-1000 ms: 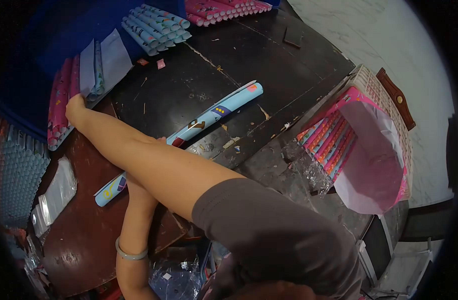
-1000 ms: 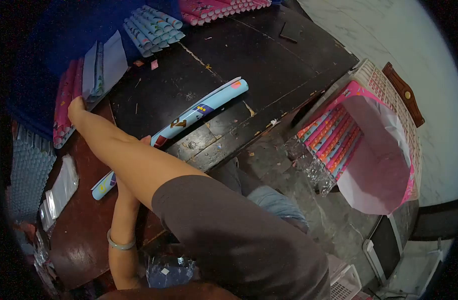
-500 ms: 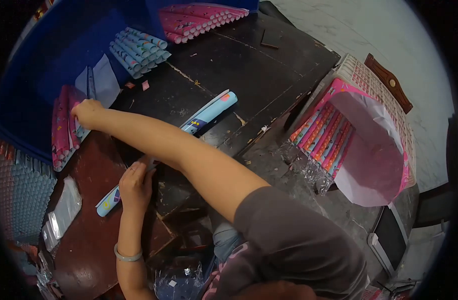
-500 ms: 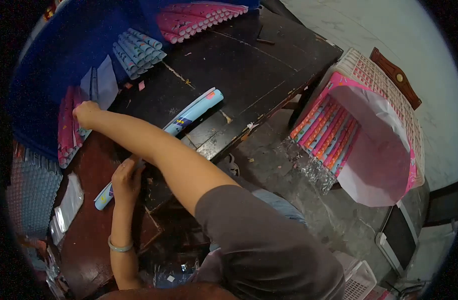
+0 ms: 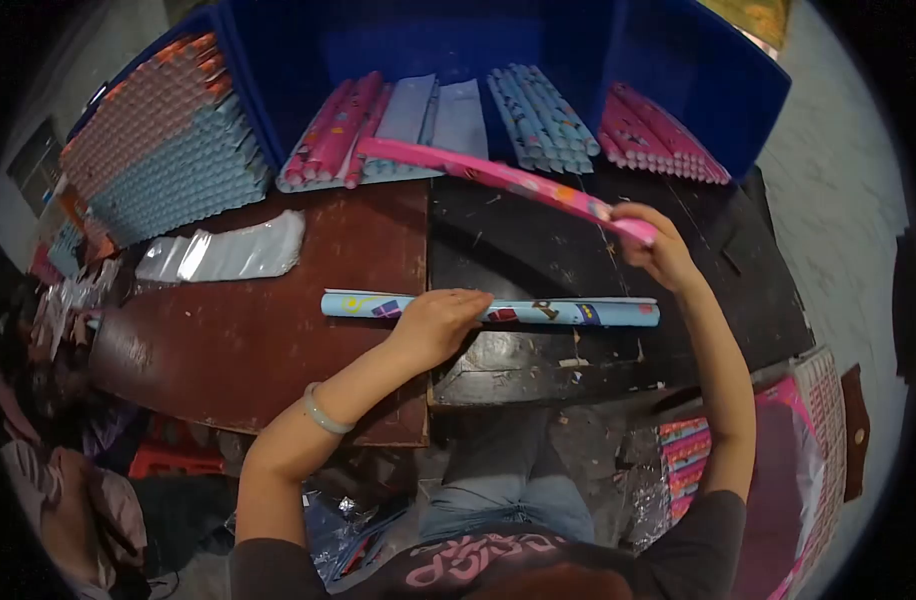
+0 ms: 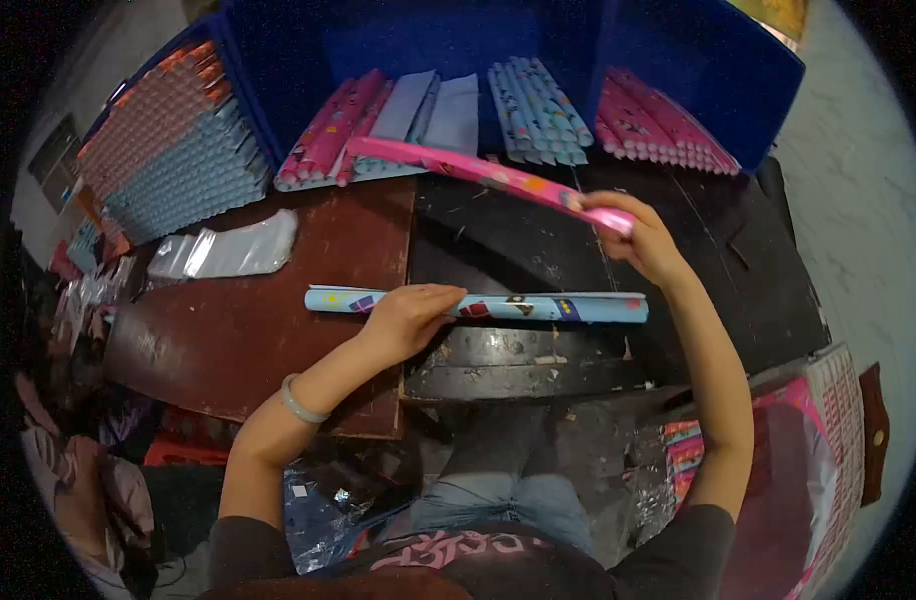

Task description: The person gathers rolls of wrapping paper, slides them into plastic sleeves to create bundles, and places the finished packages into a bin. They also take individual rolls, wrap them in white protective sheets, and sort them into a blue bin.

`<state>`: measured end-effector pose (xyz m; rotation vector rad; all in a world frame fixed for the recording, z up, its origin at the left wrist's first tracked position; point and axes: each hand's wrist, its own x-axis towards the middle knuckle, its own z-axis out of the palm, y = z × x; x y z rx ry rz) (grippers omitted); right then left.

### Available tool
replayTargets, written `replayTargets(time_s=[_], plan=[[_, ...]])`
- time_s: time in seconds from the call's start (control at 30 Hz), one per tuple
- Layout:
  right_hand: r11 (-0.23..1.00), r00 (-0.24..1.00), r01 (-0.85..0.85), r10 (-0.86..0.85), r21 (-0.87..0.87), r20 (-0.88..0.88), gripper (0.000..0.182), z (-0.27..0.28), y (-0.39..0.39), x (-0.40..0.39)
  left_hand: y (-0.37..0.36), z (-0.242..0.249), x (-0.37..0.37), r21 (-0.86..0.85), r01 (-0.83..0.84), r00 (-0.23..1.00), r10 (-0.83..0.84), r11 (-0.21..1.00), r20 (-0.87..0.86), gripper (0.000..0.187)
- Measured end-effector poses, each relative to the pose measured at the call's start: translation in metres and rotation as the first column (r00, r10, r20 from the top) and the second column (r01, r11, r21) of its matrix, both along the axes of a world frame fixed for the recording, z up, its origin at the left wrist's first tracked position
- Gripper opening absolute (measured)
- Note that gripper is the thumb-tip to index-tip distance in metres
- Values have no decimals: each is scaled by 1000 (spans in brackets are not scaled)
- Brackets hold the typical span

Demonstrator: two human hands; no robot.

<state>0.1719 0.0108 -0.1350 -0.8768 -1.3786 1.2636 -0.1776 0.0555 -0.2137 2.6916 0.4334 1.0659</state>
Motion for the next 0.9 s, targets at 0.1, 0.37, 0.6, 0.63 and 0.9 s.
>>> replayTargets(time_s=[0.1,0.37,0.6,0.63,0.9], plan=[[987,996,-14,-1,-163,-90,25,-22,-24,36,-2,0,0,-4,-32,999,32,999,-13,36],[912,925,-187,37,-366,-379,24,-71,-21,89,3,1,0,-46,13,999,-15,999,-47,41],[890,975,-186,117,-415,-187,26,-72,-21,84,-1,4,1,40,-141,981,145,989,-130,39],[896,982,-166,113,-413,-150,26,-72,-22,83,-3,8,0,62,-158,974,166,985,-153,41],[976,891,41,62,-214,450,34,-52,-34,69,7,-2,2,21,-50,986,53,999,-156,38]])
